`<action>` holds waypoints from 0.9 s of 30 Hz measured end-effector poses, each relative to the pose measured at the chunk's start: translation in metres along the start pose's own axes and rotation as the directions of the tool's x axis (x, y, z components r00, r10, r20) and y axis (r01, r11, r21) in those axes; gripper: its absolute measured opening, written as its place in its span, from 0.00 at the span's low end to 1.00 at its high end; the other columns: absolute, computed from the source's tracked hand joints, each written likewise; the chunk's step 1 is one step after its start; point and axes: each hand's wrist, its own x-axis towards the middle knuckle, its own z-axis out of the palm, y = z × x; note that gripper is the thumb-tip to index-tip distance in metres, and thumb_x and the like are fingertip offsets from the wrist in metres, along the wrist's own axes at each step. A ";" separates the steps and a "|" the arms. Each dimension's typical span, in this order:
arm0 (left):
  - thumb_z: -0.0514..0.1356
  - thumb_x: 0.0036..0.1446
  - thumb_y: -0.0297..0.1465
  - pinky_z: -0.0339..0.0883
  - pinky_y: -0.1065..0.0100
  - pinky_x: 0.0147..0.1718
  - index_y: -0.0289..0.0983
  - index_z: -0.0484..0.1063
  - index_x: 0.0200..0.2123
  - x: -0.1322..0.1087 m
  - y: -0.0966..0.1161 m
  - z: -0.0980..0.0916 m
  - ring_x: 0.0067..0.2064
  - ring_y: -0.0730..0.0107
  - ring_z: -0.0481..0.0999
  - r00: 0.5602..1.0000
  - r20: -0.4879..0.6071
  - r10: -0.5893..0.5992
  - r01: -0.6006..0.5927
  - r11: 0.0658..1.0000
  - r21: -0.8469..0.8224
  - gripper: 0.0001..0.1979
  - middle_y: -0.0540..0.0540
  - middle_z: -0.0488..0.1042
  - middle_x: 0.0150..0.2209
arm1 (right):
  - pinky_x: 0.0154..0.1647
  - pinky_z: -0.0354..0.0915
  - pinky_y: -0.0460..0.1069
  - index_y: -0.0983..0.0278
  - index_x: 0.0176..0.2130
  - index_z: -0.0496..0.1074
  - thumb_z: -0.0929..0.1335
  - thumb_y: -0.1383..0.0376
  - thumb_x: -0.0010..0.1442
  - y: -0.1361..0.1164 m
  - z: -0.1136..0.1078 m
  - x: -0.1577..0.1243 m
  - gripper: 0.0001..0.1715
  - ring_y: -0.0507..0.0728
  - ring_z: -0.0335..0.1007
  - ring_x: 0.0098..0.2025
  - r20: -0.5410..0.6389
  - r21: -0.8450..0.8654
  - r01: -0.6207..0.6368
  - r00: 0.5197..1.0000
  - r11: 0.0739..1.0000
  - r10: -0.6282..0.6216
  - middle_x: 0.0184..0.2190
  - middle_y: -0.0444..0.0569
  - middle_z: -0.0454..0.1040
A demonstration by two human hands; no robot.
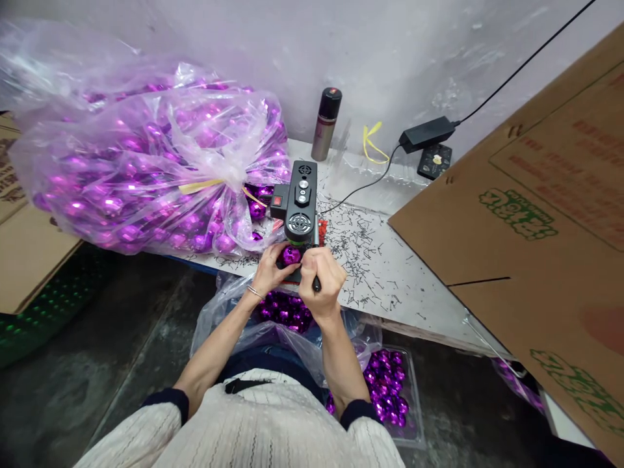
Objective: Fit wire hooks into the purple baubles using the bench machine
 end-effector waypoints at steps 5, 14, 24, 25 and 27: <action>0.72 0.53 0.43 0.69 0.51 0.57 0.39 0.70 0.59 0.004 -0.005 -0.003 0.54 0.50 0.75 0.996 0.085 -0.007 0.007 1.000 0.000 0.32 0.38 0.76 0.51 | 0.32 0.62 0.50 0.60 0.29 0.64 0.61 0.70 0.68 0.002 -0.001 -0.003 0.15 0.52 0.67 0.30 -0.001 0.005 -0.012 1.000 1.000 0.012 0.26 0.45 0.69; 0.69 0.56 0.46 0.68 0.53 0.55 0.38 0.67 0.60 -0.005 -0.007 0.020 0.53 0.53 0.77 0.998 -0.043 -0.038 0.039 0.999 0.028 0.33 0.39 0.77 0.52 | 0.32 0.61 0.49 0.60 0.28 0.64 0.61 0.72 0.66 0.003 -0.001 -0.003 0.15 0.52 0.67 0.30 -0.007 0.020 0.010 1.000 1.000 -0.010 0.26 0.44 0.70; 0.69 0.56 0.46 0.67 0.52 0.56 0.39 0.67 0.60 -0.009 -0.014 0.021 0.54 0.52 0.77 0.999 -0.051 -0.005 0.006 1.000 0.026 0.32 0.38 0.77 0.53 | 0.30 0.62 0.48 0.60 0.29 0.63 0.62 0.74 0.65 0.006 0.002 -0.010 0.14 0.52 0.68 0.29 -0.021 0.003 0.055 0.998 0.999 -0.054 0.24 0.43 0.68; 0.69 0.56 0.45 0.67 0.52 0.57 0.39 0.67 0.60 -0.009 -0.014 0.020 0.55 0.52 0.77 0.999 -0.047 -0.009 0.010 1.000 0.017 0.32 0.38 0.77 0.54 | 0.30 0.62 0.48 0.60 0.29 0.63 0.62 0.74 0.65 0.007 0.002 -0.011 0.14 0.52 0.68 0.29 -0.024 0.002 0.061 0.998 0.998 -0.061 0.24 0.42 0.68; 0.69 0.56 0.45 0.67 0.52 0.57 0.38 0.67 0.59 -0.009 -0.014 0.020 0.56 0.52 0.76 0.999 -0.044 -0.017 0.017 1.000 0.003 0.32 0.38 0.77 0.54 | 0.29 0.62 0.48 0.60 0.29 0.63 0.62 0.73 0.65 0.008 0.003 -0.014 0.14 0.51 0.68 0.28 -0.027 0.001 0.073 0.997 0.997 -0.073 0.24 0.42 0.68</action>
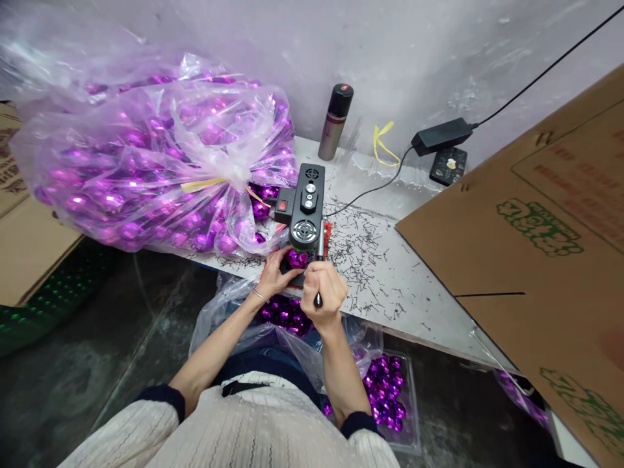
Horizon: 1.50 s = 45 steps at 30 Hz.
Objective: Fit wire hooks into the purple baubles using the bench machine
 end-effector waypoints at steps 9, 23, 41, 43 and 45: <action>0.70 0.56 0.44 0.69 0.53 0.55 0.39 0.68 0.58 0.000 0.000 0.000 0.55 0.53 0.76 1.000 -0.003 -0.022 0.022 1.000 -0.013 0.31 0.40 0.77 0.52 | 0.33 0.65 0.50 0.60 0.30 0.64 0.59 0.66 0.70 0.021 0.014 -0.031 0.15 0.51 0.67 0.27 -0.061 -0.019 0.068 0.996 0.998 -0.069 0.26 0.44 0.70; 0.70 0.55 0.43 0.70 0.53 0.54 0.39 0.67 0.58 0.000 -0.003 0.001 0.55 0.53 0.77 1.000 -0.026 0.007 -0.007 1.000 -0.021 0.31 0.39 0.77 0.52 | 0.37 0.66 0.52 0.60 0.30 0.62 0.56 0.64 0.72 0.031 0.025 -0.048 0.17 0.51 0.66 0.27 -0.111 -0.019 0.055 0.992 0.998 -0.057 0.27 0.43 0.69; 0.69 0.56 0.45 0.71 0.52 0.55 0.38 0.68 0.58 0.001 0.007 -0.003 0.55 0.53 0.78 0.998 -0.062 -0.017 0.014 0.999 -0.041 0.31 0.38 0.77 0.54 | 0.29 0.61 0.48 0.61 0.28 0.62 0.60 0.72 0.67 0.007 0.011 -0.002 0.16 0.51 0.66 0.28 -0.083 0.024 -0.026 0.996 0.999 0.028 0.24 0.43 0.67; 0.67 0.58 0.46 0.72 0.53 0.55 0.39 0.66 0.61 -0.017 0.012 -0.010 0.55 0.54 0.78 0.996 -0.089 0.026 -0.028 0.999 -0.027 0.32 0.37 0.77 0.55 | 0.31 0.61 0.49 0.61 0.28 0.63 0.60 0.72 0.67 -0.001 0.005 0.010 0.16 0.51 0.67 0.29 -0.056 0.034 -0.096 0.994 0.995 0.097 0.25 0.44 0.68; 0.67 0.57 0.48 0.73 0.53 0.54 0.40 0.65 0.63 -0.047 0.016 -0.018 0.55 0.54 0.78 0.990 -0.045 0.133 -0.133 0.991 0.002 0.35 0.37 0.77 0.55 | 0.31 0.61 0.49 0.61 0.27 0.63 0.60 0.72 0.67 -0.005 0.003 0.014 0.16 0.52 0.67 0.29 -0.042 0.040 -0.108 0.993 0.993 0.109 0.25 0.44 0.68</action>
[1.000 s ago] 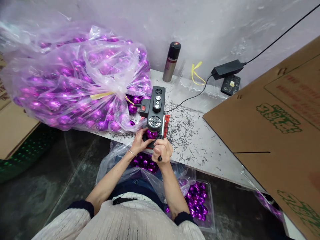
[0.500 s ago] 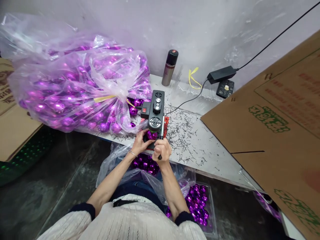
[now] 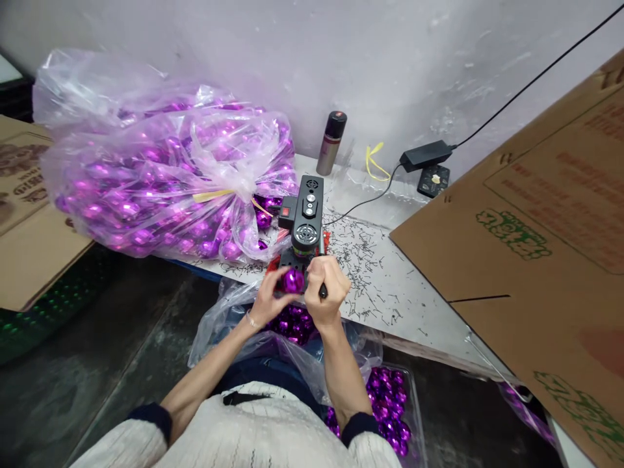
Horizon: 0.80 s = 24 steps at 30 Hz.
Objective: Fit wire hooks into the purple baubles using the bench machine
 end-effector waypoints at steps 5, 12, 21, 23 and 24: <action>0.67 0.53 0.52 0.77 0.56 0.49 0.40 0.69 0.61 -0.064 0.005 -0.012 0.52 0.52 0.81 0.973 0.179 0.142 -0.167 0.977 0.131 0.37 0.36 0.79 0.52 | 0.30 0.62 0.49 0.60 0.27 0.62 0.60 0.73 0.66 0.007 0.002 -0.012 0.16 0.52 0.67 0.28 0.007 -0.016 0.067 0.998 0.998 -0.067 0.24 0.43 0.68; 0.52 0.70 0.29 0.70 0.54 0.58 0.37 0.72 0.55 0.084 -0.026 -0.036 0.55 0.56 0.78 0.997 -0.072 0.023 -0.002 0.961 0.278 0.15 0.37 0.78 0.52 | 0.29 0.62 0.49 0.60 0.27 0.62 0.61 0.74 0.65 0.007 0.005 -0.014 0.16 0.52 0.68 0.28 -0.018 -0.015 0.086 0.996 0.996 -0.086 0.23 0.42 0.68; 0.69 0.49 0.24 0.67 0.46 0.56 0.37 0.73 0.54 0.186 -0.080 -0.047 0.51 0.45 0.78 0.955 0.134 -0.264 0.166 0.852 0.496 0.26 0.36 0.75 0.49 | 0.29 0.62 0.49 0.60 0.27 0.63 0.61 0.75 0.65 0.006 0.003 -0.015 0.16 0.52 0.68 0.27 0.006 -0.035 0.106 0.994 0.994 -0.106 0.23 0.43 0.69; 0.70 0.49 0.27 0.68 0.48 0.56 0.38 0.71 0.57 0.183 -0.081 -0.054 0.54 0.45 0.77 0.962 0.143 -0.233 0.156 0.897 0.414 0.29 0.35 0.72 0.55 | 0.29 0.62 0.48 0.60 0.27 0.63 0.61 0.75 0.64 0.007 0.004 -0.015 0.16 0.52 0.68 0.28 0.007 -0.040 0.106 0.994 0.994 -0.105 0.24 0.43 0.69; 0.70 0.50 0.29 0.69 0.49 0.56 0.37 0.70 0.58 0.180 -0.079 -0.059 0.55 0.45 0.76 0.967 0.122 -0.223 0.166 0.918 0.361 0.31 0.35 0.71 0.57 | 0.29 0.62 0.48 0.60 0.27 0.63 0.61 0.75 0.64 0.007 0.004 -0.015 0.16 0.52 0.67 0.28 0.009 -0.038 0.105 0.994 0.994 -0.105 0.24 0.43 0.69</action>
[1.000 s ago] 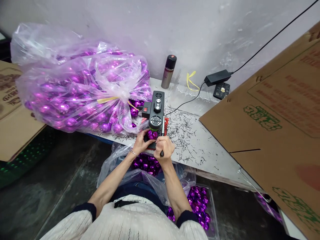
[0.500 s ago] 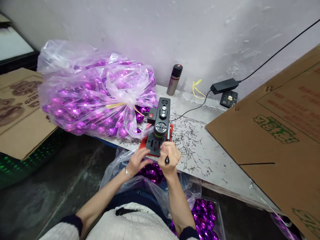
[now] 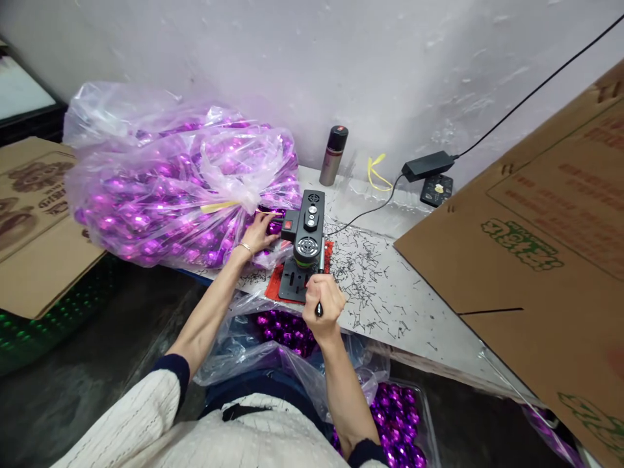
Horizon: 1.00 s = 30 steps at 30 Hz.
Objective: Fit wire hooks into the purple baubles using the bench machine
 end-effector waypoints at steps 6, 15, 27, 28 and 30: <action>0.67 0.57 0.42 0.73 0.56 0.56 0.38 0.61 0.64 -0.065 0.015 -0.028 0.56 0.55 0.77 0.990 -0.137 -0.024 -0.039 0.899 -0.436 0.35 0.37 0.74 0.58 | 0.28 0.61 0.49 0.60 0.27 0.64 0.61 0.74 0.65 -0.002 -0.001 0.007 0.16 0.52 0.67 0.27 -0.010 0.033 -0.026 1.000 0.999 0.026 0.24 0.43 0.69; 0.62 0.62 0.48 0.75 0.59 0.53 0.38 0.70 0.57 -0.153 0.047 0.054 0.52 0.61 0.81 0.964 0.024 -0.266 0.187 0.606 -0.773 0.27 0.40 0.80 0.51 | 0.30 0.60 0.50 0.60 0.25 0.62 0.60 0.68 0.69 -0.009 -0.002 0.027 0.19 0.51 0.65 0.27 -0.012 0.031 -0.149 0.989 0.988 0.149 0.22 0.43 0.65; 0.66 0.58 0.49 0.63 0.48 0.56 0.43 0.72 0.59 -0.141 0.050 0.070 0.56 0.48 0.74 0.988 -0.077 -0.132 0.105 0.953 -0.285 0.29 0.37 0.77 0.53 | 0.31 0.61 0.50 0.60 0.28 0.64 0.60 0.70 0.68 -0.007 -0.005 0.020 0.16 0.52 0.65 0.28 0.018 0.014 -0.103 0.995 0.995 0.103 0.23 0.44 0.67; 0.66 0.58 0.49 0.63 0.49 0.57 0.43 0.72 0.60 -0.140 0.051 0.069 0.57 0.48 0.74 0.992 -0.073 -0.104 0.080 0.958 -0.275 0.29 0.37 0.77 0.53 | 0.30 0.61 0.50 0.60 0.28 0.64 0.60 0.70 0.68 -0.007 -0.005 0.020 0.16 0.52 0.65 0.28 0.017 0.017 -0.099 0.995 0.995 0.099 0.23 0.44 0.67; 0.65 0.59 0.49 0.61 0.50 0.57 0.42 0.71 0.60 -0.139 0.052 0.066 0.58 0.48 0.73 0.997 -0.058 -0.050 0.034 0.968 -0.248 0.30 0.37 0.77 0.54 | 0.30 0.60 0.49 0.60 0.28 0.64 0.60 0.71 0.68 -0.007 -0.005 0.019 0.16 0.52 0.65 0.28 0.014 0.025 -0.089 0.996 0.996 0.088 0.24 0.44 0.67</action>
